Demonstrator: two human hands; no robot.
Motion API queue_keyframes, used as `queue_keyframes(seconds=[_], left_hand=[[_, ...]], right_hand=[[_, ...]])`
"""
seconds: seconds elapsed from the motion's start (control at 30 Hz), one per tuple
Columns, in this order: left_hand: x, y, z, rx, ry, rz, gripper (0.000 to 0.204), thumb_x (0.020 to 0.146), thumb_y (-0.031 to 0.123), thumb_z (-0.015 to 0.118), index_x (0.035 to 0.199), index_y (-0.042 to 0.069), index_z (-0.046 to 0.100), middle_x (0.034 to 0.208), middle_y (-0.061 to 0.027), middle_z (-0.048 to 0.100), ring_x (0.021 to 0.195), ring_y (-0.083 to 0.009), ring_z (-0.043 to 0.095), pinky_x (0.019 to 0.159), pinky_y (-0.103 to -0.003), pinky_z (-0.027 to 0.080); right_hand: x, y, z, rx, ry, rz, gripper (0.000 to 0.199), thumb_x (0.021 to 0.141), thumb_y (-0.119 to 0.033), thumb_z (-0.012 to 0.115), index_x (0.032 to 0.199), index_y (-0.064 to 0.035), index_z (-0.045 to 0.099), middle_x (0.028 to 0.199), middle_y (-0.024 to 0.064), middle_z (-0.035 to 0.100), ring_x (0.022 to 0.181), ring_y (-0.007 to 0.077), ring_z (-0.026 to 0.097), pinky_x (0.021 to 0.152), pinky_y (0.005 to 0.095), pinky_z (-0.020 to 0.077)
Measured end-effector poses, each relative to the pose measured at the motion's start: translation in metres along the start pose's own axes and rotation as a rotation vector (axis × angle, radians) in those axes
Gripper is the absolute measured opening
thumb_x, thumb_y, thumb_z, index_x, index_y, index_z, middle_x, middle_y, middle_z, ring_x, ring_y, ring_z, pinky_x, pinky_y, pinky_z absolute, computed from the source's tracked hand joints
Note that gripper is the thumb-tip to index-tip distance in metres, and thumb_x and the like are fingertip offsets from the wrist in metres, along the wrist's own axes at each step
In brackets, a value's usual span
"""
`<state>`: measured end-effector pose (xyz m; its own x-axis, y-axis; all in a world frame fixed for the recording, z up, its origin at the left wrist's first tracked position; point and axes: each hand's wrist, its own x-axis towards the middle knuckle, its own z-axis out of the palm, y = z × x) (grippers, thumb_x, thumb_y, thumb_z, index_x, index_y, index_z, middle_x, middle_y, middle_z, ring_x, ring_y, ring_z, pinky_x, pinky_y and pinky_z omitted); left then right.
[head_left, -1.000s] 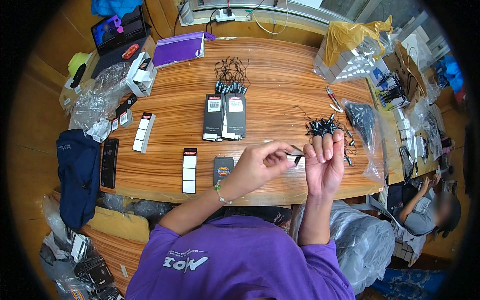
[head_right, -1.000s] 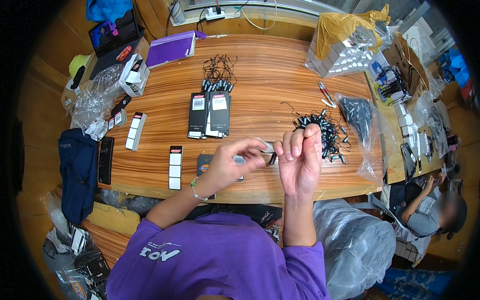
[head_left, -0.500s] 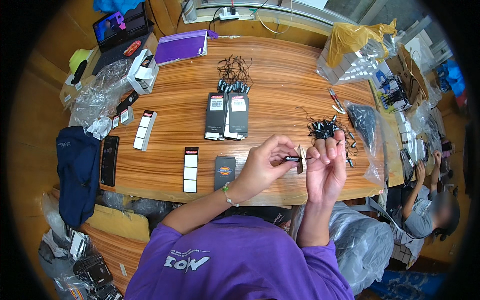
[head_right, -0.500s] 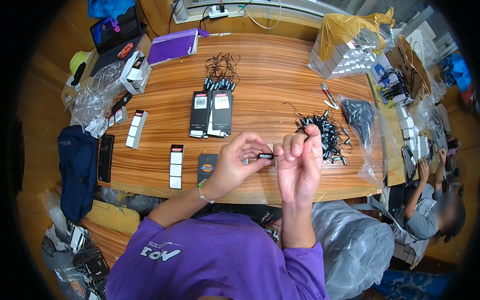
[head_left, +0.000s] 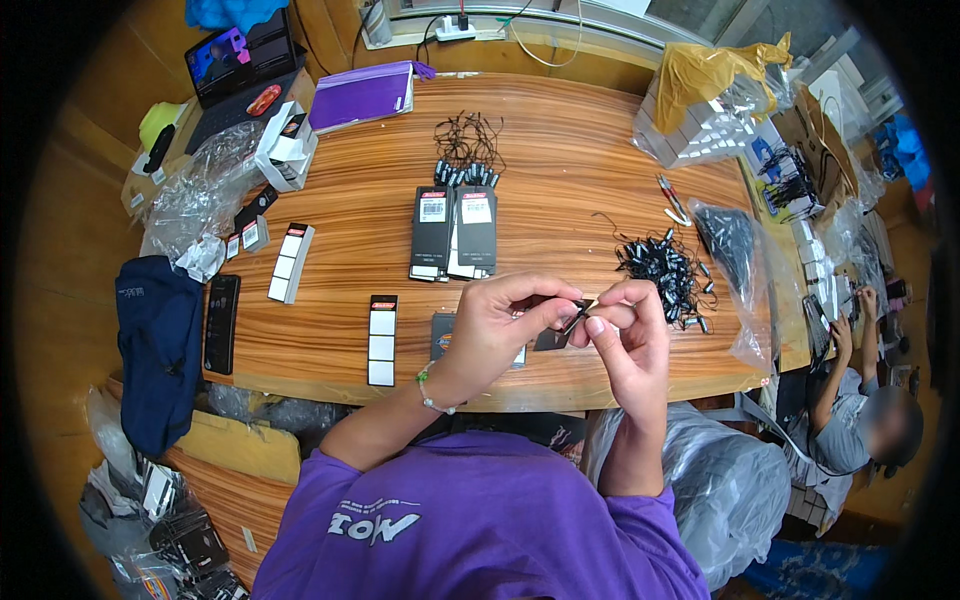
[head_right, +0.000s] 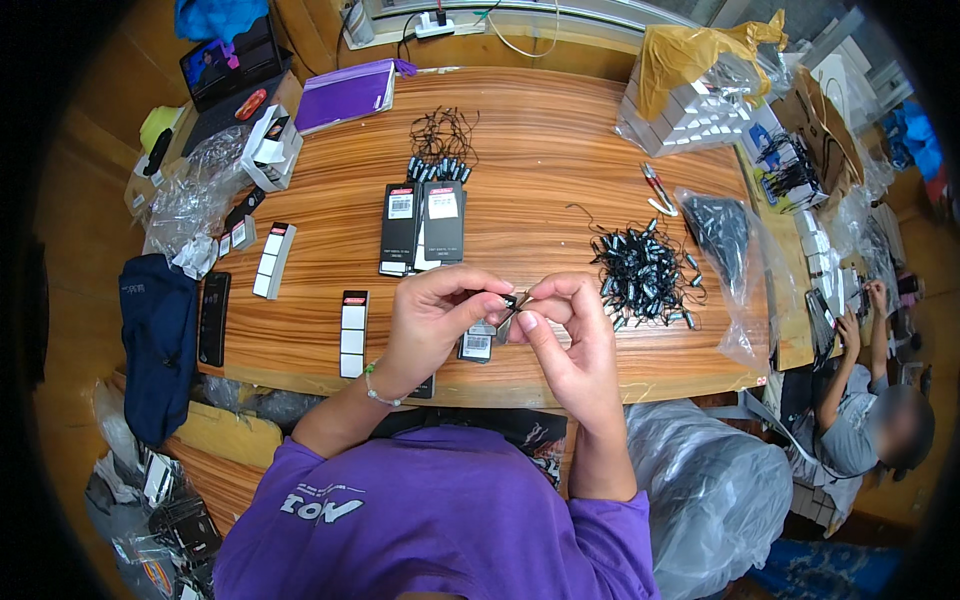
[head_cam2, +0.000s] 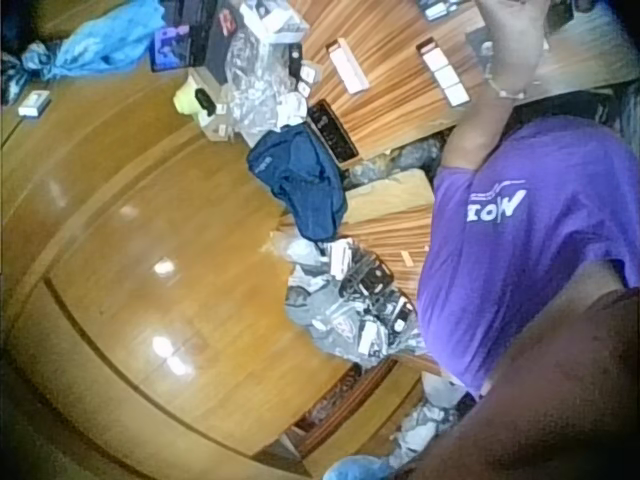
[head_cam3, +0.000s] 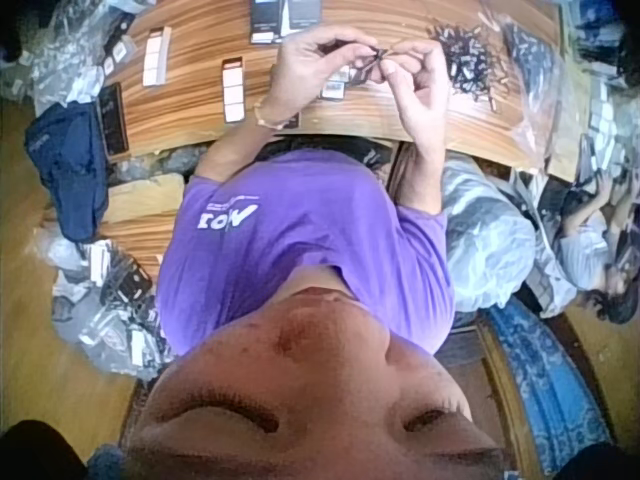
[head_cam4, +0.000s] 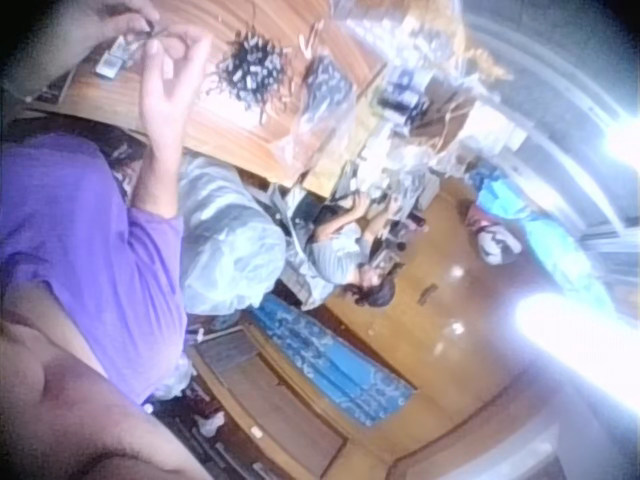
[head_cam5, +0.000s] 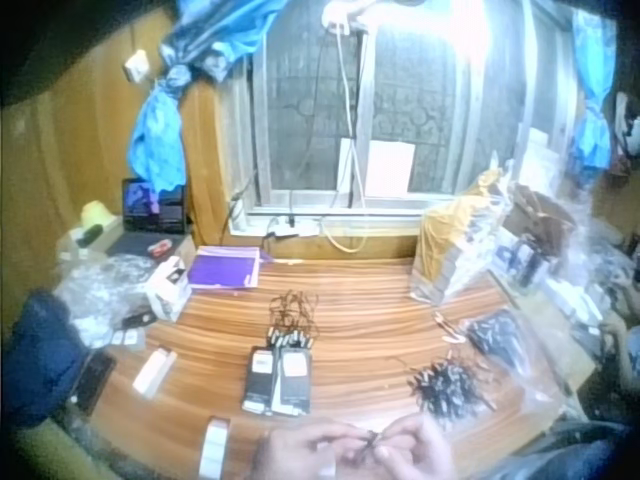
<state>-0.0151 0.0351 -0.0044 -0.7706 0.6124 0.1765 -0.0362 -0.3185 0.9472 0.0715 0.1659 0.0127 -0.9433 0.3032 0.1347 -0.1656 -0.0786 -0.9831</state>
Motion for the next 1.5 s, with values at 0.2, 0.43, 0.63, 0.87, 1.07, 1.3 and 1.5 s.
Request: queue_keyframes(seconds=[0.2,0.43,0.63,0.87,1.07,1.3,1.5], left_hand=[[0.0,0.007,0.0,0.168,-0.026,0.019,0.011,0.078,-0.002,0.062,0.088,-0.002,0.066,0.083,-0.008,0.064,0.069,-0.0101,0.059,0.061,-0.021,0.048],[0.003,0.013,-0.009,0.409,-0.134,0.089,0.011,0.077,0.003,0.064,0.087,-0.001,0.067,0.077,-0.0076,0.065,0.066,-0.0105,0.06,0.058,-0.022,0.047],[0.004,0.021,-0.011,0.37,-0.181,-0.05,0.01,0.079,0.006,0.063,0.086,0.0,0.067,0.071,-0.0071,0.064,0.061,-0.0092,0.058,0.055,-0.022,0.046],[0.005,0.023,-0.016,0.312,-0.233,-0.141,0.009,0.078,0.004,0.063,0.085,0.0,0.068,0.072,-0.0058,0.064,0.063,-0.008,0.059,0.057,-0.021,0.047],[-0.001,0.018,-0.016,0.077,-0.298,-0.25,0.009,0.079,0.002,0.063,0.087,-0.001,0.067,0.071,-0.004,0.064,0.062,-0.0052,0.056,0.054,-0.019,0.045],[-0.005,0.026,-0.012,-0.012,-0.327,-0.232,0.011,0.081,0.005,0.061,0.089,-0.001,0.066,0.071,-0.0026,0.063,0.06,-0.0038,0.052,0.054,-0.018,0.042],[0.013,0.011,-0.02,0.058,-0.235,-0.167,0.011,0.082,0.007,0.061,0.089,-0.001,0.064,0.071,-0.0028,0.062,0.064,-0.0049,0.055,0.056,-0.018,0.044]], right_hand=[[0.001,-0.003,-0.003,0.011,-0.027,0.034,0.017,0.085,0.003,0.051,0.096,-0.001,0.04,0.076,0.0061,0.055,0.068,0.0088,0.054,0.062,0.0207,0.0435],[0.001,0.002,-0.006,-0.058,-0.071,0.093,0.016,0.085,0.004,0.051,0.093,-0.0018,0.039,0.073,0.005,0.055,0.068,0.0078,0.053,0.061,0.02,0.0434],[0.002,0.005,-0.005,0.016,-0.115,0.133,0.015,0.085,0.003,0.051,0.088,-0.0036,0.038,0.073,0.0073,0.057,0.068,0.0095,0.056,0.061,0.0208,0.0455],[0.005,0.011,-0.009,0.222,-0.243,0.184,0.018,0.084,0.003,0.053,0.086,-0.0039,0.037,0.074,0.0116,0.059,0.069,0.0148,0.06,0.062,0.0243,0.0485],[0.002,0.022,-0.016,0.258,-0.244,0.18,0.023,0.078,0.002,0.063,0.084,-0.0024,0.041,0.078,0.017,0.061,0.067,0.0186,0.063,0.061,0.0253,0.0503],[-0.001,0.024,-0.011,0.375,-0.212,0.09,0.03,0.074,-0.003,0.07,0.084,-0.0025,0.041,0.076,0.0159,0.061,0.061,0.0191,0.062,0.052,0.0261,0.0525],[0.009,0.025,-0.009,0.276,-0.189,0.07,0.037,0.079,-0.006,0.064,0.108,-0.0025,0.041,0.078,0.0103,0.061,0.069,0.0162,0.059,0.063,0.0271,0.0482]])
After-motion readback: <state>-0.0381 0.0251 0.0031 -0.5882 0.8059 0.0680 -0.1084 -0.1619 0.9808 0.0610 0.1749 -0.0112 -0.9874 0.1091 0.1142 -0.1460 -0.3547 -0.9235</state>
